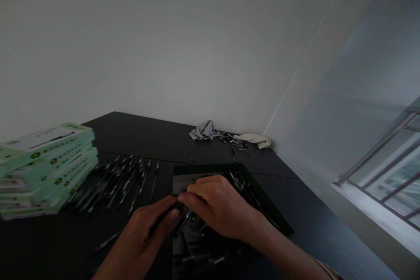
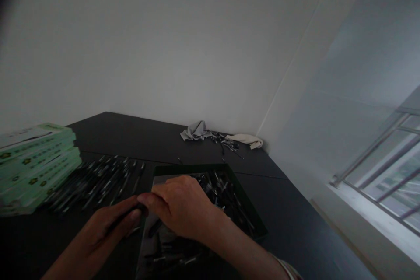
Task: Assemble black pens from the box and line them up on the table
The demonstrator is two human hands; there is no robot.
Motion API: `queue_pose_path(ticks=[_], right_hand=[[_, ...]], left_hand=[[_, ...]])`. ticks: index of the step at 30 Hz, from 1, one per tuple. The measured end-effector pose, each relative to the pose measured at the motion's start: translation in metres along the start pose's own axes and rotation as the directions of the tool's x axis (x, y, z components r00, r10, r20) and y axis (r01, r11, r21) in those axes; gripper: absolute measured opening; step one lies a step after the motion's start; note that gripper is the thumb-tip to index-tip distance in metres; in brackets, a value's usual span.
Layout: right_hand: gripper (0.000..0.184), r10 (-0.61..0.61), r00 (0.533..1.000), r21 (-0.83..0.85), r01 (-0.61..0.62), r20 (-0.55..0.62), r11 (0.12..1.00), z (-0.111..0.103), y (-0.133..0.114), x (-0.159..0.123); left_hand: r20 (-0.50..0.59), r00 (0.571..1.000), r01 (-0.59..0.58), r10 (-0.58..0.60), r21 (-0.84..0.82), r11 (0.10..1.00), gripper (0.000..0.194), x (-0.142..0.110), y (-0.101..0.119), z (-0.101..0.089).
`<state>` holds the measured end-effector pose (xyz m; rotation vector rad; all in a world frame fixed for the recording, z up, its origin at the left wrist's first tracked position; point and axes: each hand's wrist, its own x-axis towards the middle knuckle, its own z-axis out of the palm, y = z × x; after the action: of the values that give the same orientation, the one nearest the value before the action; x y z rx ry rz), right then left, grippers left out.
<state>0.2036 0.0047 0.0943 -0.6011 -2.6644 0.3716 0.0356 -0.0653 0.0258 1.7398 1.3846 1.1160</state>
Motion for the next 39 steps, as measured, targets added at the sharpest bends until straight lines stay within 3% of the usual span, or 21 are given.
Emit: queue_pose_path(ticks=[6,12,17,21,24,27,32,36,39], right_hand=[[0.006,0.067,0.997,0.172,-0.06,-0.038,0.983,-0.002,-0.007,-0.005],[0.028,-0.01,1.0,-0.085,0.009,-0.009,0.996,-0.003,-0.003,-0.005],[0.01,0.036,0.999,0.05,-0.036,0.004,0.998,-0.007,-0.007,-0.006],[0.024,0.043,0.999,-0.035,-0.043,0.015,0.998,-0.003,-0.008,-0.005],[0.029,0.093,0.996,0.02,-0.093,-0.016,0.995,-0.001,-0.007,-0.004],[0.015,0.105,0.993,0.108,-0.1,-0.045,0.989,-0.001,-0.01,-0.005],[0.02,0.088,0.996,-0.01,-0.088,-0.001,0.996,-0.001,-0.014,-0.003],[0.03,0.164,0.986,0.049,-0.164,0.019,0.985,-0.001,-0.015,-0.002],[0.016,0.152,0.988,0.13,-0.146,-0.037,0.981,-0.005,-0.016,-0.004]], left_hand=[[-0.007,1.0,0.014,-0.014,-0.045,0.999,0.032,0.0,-0.001,-0.001],[0.034,0.999,0.002,-0.002,0.013,1.0,0.033,-0.002,0.0,0.0],[-0.035,0.998,-0.043,0.046,0.075,0.996,0.029,-0.004,-0.006,0.0],[-0.092,0.983,-0.148,0.156,0.086,0.985,0.025,-0.004,-0.005,0.001],[-0.099,0.984,-0.138,0.149,0.111,0.984,0.022,-0.003,0.0,-0.001],[-0.126,0.985,-0.108,0.121,0.111,0.988,0.027,-0.001,0.005,-0.003],[-0.284,0.947,-0.126,0.151,0.104,0.987,0.032,0.004,0.013,0.0],[-0.297,0.94,-0.139,0.17,0.122,0.983,0.033,0.005,0.013,0.001],[-0.27,0.948,-0.138,0.172,0.138,0.981,0.03,0.002,0.008,0.0]])
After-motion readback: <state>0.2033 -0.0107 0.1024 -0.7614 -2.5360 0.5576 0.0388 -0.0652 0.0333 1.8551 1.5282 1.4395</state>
